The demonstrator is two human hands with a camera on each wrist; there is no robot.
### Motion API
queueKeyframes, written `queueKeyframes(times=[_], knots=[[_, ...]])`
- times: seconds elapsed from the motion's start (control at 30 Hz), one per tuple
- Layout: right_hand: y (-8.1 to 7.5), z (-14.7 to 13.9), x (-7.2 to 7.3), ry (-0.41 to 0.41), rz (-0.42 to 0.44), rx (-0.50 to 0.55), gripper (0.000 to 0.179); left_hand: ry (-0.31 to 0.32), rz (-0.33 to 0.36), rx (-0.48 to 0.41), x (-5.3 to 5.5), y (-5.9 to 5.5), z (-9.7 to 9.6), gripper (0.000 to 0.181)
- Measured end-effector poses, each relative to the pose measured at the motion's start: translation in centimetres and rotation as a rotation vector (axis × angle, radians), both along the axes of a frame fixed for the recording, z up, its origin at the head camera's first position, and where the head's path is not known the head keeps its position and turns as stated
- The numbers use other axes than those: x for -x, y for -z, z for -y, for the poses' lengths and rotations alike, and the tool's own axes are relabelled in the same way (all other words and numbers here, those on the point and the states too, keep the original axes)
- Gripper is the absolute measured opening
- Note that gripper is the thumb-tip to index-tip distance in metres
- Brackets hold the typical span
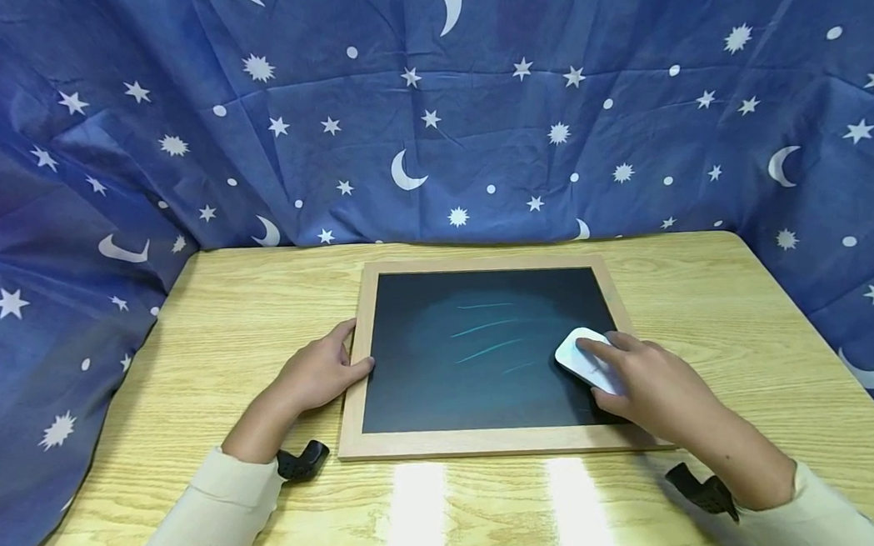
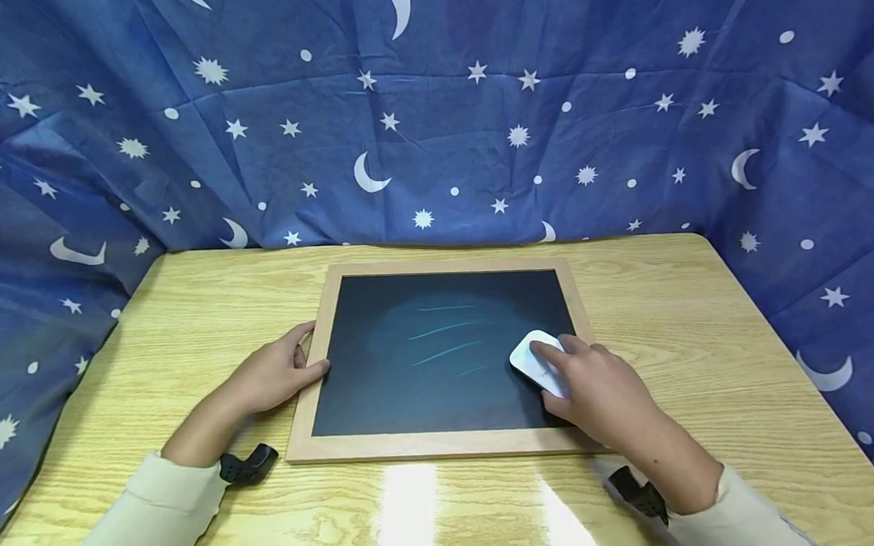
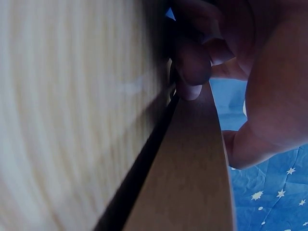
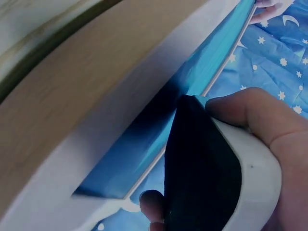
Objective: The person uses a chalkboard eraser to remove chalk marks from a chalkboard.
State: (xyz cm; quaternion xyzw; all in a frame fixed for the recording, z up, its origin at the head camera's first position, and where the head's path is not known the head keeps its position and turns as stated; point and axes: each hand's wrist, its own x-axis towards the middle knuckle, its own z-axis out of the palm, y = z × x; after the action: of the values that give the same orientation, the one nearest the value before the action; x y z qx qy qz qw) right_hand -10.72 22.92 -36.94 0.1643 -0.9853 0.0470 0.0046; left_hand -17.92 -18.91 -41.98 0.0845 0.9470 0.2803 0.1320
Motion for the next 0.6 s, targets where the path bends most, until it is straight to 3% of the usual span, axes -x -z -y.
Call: queueKeyframes(times=[0.27,0.6], knots=[[0.5,2.8,0.5,-0.054,-0.03,-0.009,0.062,-0.003,0.001,0.011,0.0,0.0,0.0,0.08],[0.7,8.8,0.2,-0.177,-0.034,-0.005,0.061,0.001,0.001,0.01,0.0,-0.1,0.0,0.081]])
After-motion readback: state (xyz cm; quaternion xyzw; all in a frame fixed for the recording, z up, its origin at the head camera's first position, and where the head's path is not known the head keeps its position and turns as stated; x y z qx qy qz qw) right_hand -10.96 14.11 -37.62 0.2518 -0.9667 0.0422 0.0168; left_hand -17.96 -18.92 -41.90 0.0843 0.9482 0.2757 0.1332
